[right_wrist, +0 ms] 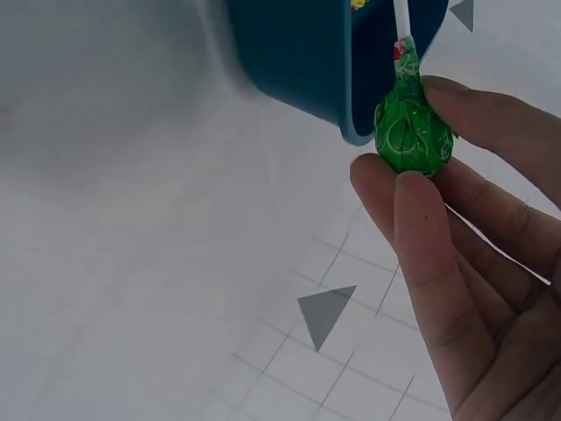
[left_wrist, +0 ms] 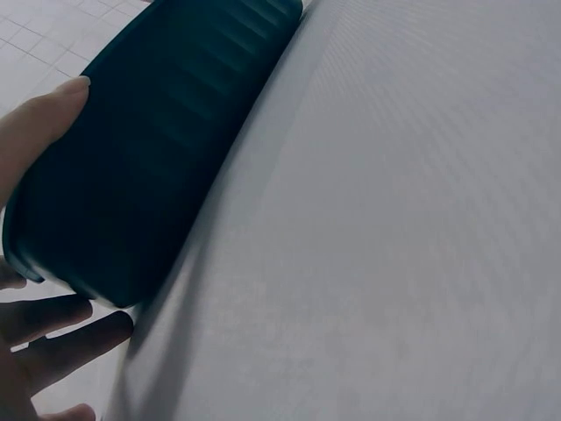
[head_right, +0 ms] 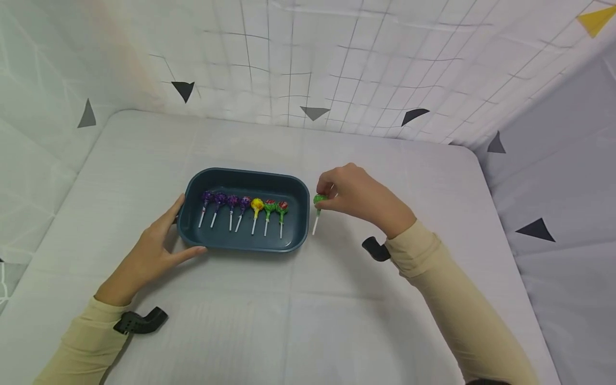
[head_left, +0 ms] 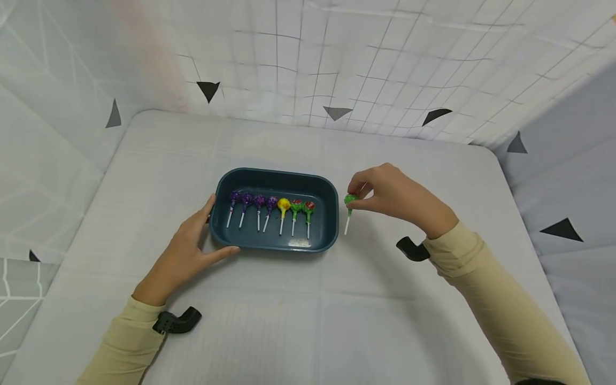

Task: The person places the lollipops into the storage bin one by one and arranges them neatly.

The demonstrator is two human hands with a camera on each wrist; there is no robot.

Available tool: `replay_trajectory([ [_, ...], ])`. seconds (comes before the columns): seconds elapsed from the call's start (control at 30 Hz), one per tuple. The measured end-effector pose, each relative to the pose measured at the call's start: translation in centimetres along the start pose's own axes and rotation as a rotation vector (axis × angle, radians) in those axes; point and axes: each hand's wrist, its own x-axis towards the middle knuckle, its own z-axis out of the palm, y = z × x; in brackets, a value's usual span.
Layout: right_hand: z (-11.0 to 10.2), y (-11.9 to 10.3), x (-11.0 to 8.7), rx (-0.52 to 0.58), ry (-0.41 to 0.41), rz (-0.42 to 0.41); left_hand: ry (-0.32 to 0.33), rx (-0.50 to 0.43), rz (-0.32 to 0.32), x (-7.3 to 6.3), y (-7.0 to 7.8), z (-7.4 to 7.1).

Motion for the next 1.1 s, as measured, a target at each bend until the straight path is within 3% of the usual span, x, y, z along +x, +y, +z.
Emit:
replay_trajectory([
  [0.6,0.3,-2.9,3.2,-0.101,-0.088,-0.022,-0.014,0.014,-0.023,0.0,0.3,-0.1],
  [1.1,2.3,-4.1,5.9,-0.218,-0.19,-0.056,-0.007,0.021,-0.014,-0.1,0.1,-0.1],
])
